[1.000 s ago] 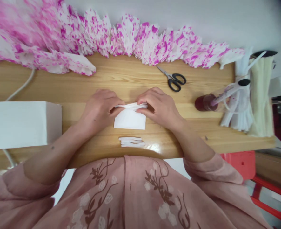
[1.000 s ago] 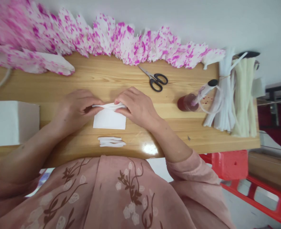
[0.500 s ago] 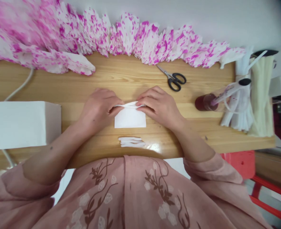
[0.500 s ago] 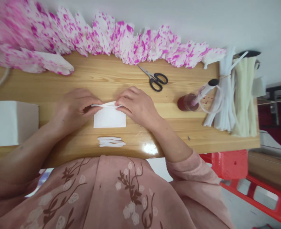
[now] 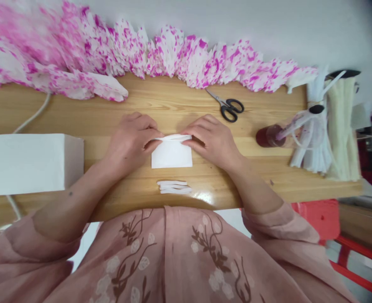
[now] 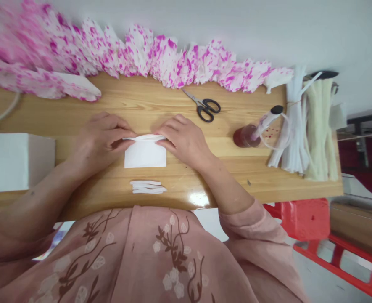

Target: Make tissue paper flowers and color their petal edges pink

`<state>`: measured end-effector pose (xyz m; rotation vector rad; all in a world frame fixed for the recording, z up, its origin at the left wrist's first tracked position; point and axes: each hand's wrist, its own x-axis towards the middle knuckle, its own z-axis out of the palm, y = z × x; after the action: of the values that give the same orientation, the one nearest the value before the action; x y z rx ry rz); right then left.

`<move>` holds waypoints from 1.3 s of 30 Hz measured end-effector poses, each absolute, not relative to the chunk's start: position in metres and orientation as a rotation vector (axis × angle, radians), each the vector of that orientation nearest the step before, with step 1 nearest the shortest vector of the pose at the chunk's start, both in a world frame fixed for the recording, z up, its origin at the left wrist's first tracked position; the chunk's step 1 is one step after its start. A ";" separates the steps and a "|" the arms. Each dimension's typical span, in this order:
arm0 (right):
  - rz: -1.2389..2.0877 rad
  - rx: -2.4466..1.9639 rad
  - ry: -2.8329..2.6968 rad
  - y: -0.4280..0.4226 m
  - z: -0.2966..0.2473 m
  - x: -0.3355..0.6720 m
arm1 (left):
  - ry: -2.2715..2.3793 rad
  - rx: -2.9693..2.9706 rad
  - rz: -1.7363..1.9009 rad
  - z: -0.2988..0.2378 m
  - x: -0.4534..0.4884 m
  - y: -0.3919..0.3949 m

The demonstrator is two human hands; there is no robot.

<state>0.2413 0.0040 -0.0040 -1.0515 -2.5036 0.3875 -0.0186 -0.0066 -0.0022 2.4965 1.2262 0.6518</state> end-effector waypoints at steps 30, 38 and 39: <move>0.274 -1.082 -2.554 0.007 -0.009 0.236 | 1.297 2.714 0.528 -0.006 -0.021 -0.004; 0.270 -1.073 -2.551 0.004 -0.007 0.237 | 1.353 2.742 0.475 -0.009 -0.023 -0.009; 0.279 -1.073 -2.557 0.003 -0.007 0.237 | 1.363 2.738 0.467 -0.009 -0.024 -0.009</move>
<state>0.2374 0.0032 -0.0066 -1.0734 -2.5567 0.2790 -0.0236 -0.0094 -0.0093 2.7381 1.3631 0.4672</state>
